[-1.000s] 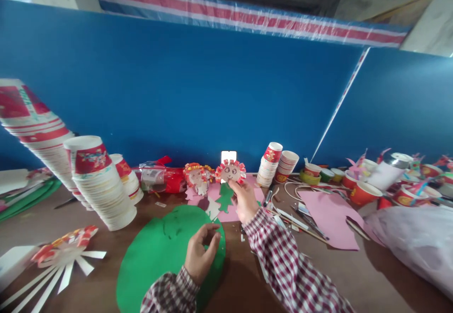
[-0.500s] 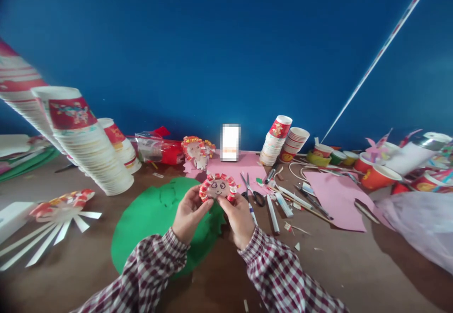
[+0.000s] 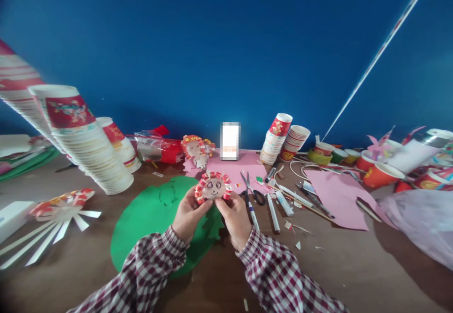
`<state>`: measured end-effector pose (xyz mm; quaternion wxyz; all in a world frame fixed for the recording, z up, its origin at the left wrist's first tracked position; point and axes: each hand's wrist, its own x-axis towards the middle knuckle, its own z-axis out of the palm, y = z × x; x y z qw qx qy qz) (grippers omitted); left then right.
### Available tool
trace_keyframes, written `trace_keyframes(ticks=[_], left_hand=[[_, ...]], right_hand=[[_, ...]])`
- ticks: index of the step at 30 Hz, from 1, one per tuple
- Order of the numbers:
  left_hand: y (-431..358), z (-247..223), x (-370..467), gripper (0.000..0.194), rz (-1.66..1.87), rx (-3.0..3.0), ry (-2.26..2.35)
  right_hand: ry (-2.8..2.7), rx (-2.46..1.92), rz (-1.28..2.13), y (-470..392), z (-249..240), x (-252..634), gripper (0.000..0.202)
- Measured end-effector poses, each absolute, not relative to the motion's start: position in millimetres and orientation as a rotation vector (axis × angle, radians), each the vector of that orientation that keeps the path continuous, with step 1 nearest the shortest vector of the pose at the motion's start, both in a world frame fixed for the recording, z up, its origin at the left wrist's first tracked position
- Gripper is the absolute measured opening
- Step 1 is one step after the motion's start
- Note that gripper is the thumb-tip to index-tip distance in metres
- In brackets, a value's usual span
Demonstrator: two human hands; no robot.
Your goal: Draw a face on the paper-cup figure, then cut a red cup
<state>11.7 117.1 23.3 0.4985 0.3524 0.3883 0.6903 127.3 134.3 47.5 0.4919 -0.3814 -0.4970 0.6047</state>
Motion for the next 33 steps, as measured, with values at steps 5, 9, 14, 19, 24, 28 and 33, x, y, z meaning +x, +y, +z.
trace_keyframes(ticks=[5, 9, 14, 19, 24, 28, 33], left_hand=[[118.2, 23.5, 11.6, 0.05, 1.677, 0.806, 0.949], [117.8, 26.6, 12.1, 0.053, 1.683, 0.791, 0.948], [116.5, 27.9, 12.3, 0.052, 1.682, 0.812, 0.965], [115.7, 28.0, 12.3, 0.054, 1.679, 0.826, 0.95], [115.6, 30.2, 12.1, 0.056, 1.691, 0.803, 0.951], [115.9, 30.5, 11.2, 0.055, 1.691, 0.8, 0.955], [117.0, 28.3, 10.7, 0.053, 1.689, 0.802, 0.962]], right_hand=[[-1.224, -0.865, 1.504, 133.2, 47.8, 126.7, 0.025], [-1.204, -0.931, 1.478, 133.6, 42.5, 127.5, 0.025], [-1.227, -1.039, 1.434, 133.3, 42.2, 128.0, 0.027], [-1.208, -1.011, 1.47, 130.0, 51.7, 125.8, 0.028], [-1.214, -1.024, 1.454, 130.5, 50.1, 126.1, 0.026], [-1.254, -1.002, 1.44, 133.5, 44.6, 127.7, 0.03], [-1.253, -0.982, 1.426, 134.4, 44.1, 127.0, 0.026]])
